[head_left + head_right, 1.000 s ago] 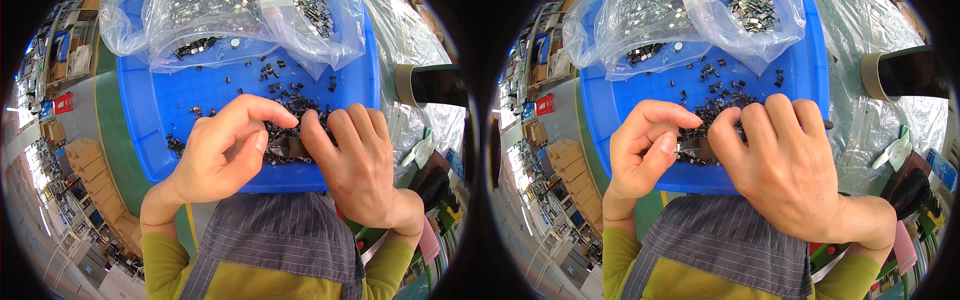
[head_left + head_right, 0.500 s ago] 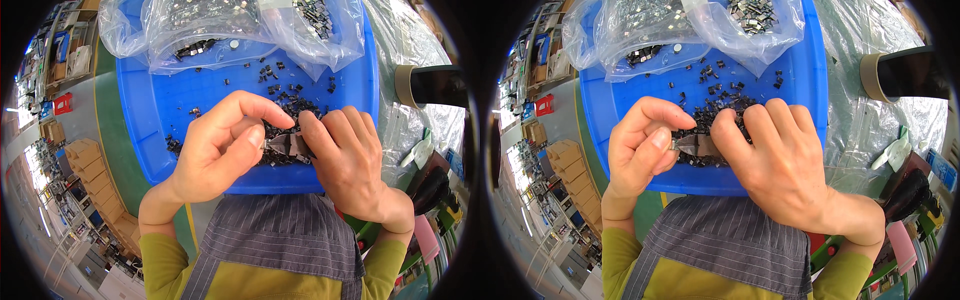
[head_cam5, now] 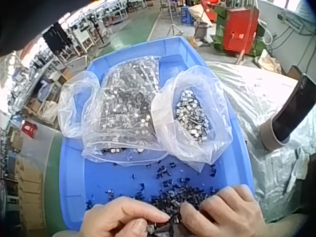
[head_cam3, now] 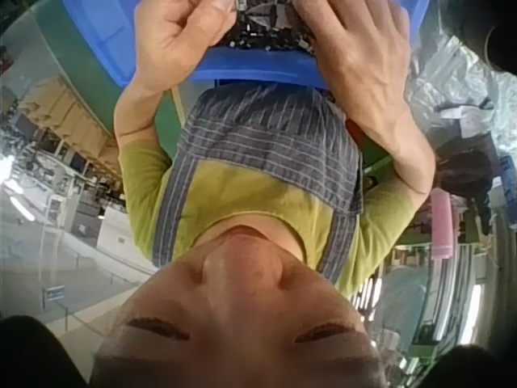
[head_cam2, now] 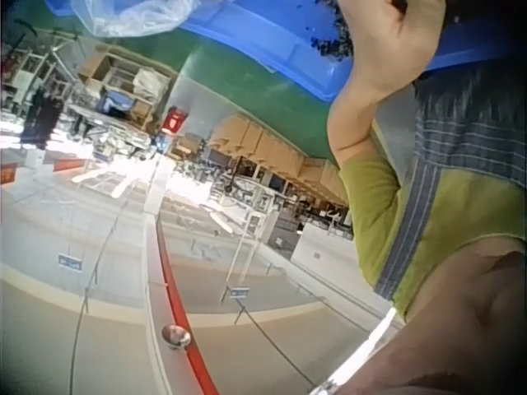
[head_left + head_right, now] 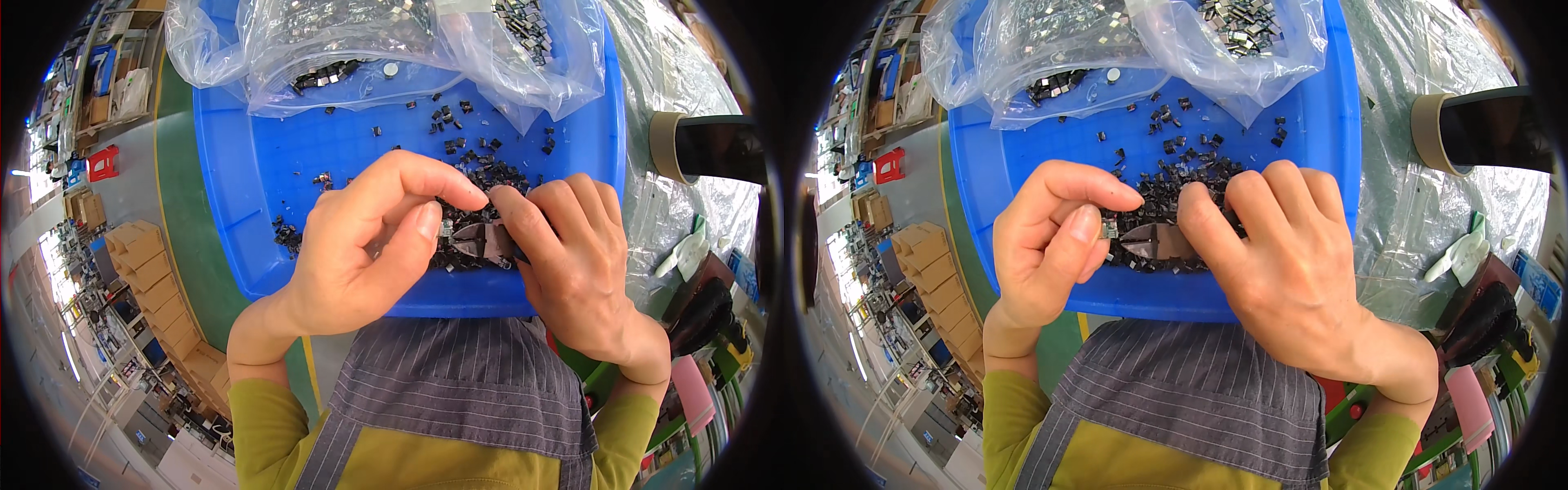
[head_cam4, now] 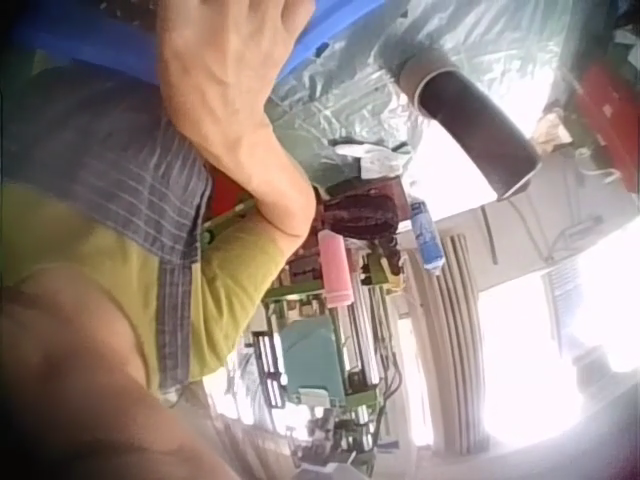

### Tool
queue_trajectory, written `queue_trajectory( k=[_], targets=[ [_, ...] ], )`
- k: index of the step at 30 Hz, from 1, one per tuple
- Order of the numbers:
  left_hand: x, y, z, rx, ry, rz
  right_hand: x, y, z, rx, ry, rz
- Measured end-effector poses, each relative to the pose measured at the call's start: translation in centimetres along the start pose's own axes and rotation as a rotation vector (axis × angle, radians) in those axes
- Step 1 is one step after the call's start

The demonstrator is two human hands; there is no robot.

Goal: Trimming small black electronic components using a pair of pliers over a blue sorting tray.

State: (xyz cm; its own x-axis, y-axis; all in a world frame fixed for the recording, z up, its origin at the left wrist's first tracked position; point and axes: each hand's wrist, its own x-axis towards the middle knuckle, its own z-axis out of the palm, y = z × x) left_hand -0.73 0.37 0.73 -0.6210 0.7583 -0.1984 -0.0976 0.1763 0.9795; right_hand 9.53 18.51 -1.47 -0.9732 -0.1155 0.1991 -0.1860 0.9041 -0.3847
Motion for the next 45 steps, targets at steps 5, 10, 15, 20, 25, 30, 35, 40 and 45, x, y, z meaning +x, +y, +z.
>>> queue_trajectory(
  k=[5, 10, 15, 20, 25, 30, 35, 40, 45],
  targets=[
    [-0.06, -0.22, 0.02, 0.060, -0.008, 0.054, 0.09, 0.07, -0.11, -0.026, 0.026, -0.018],
    [-0.06, -0.22, 0.05, 0.131, -0.010, 0.092, 0.15, -0.12, -0.43, -0.039, 0.032, -0.004],
    [-0.11, -0.21, 0.11, 0.146, 0.003, 0.093, 0.28, -0.25, -0.44, -0.083, 0.023, 0.001],
    [-0.05, -0.27, 0.15, 0.160, 0.022, 0.104, 0.44, -0.44, -0.45, -0.112, 0.039, 0.001],
    [-0.10, -0.33, 0.18, 0.177, 0.024, 0.103, 0.61, -0.45, -0.60, -0.126, 0.031, -0.003],
    [-0.09, -0.45, 0.17, 0.136, 0.022, 0.089, 0.60, -0.51, -0.65, -0.136, 0.015, 0.001],
    [-0.25, -0.20, 0.22, 0.149, 0.023, 0.064, 0.63, -0.57, -0.73, -0.146, 0.011, 0.009],
    [-0.32, -0.27, 0.29, 0.151, 0.042, 0.060, 0.64, -0.64, -0.65, -0.164, 0.014, 0.014],
    [-0.52, -0.06, 0.33, 0.154, 0.059, 0.007, 0.78, -0.78, -0.75, -0.177, 0.022, 0.017]
  ],
)
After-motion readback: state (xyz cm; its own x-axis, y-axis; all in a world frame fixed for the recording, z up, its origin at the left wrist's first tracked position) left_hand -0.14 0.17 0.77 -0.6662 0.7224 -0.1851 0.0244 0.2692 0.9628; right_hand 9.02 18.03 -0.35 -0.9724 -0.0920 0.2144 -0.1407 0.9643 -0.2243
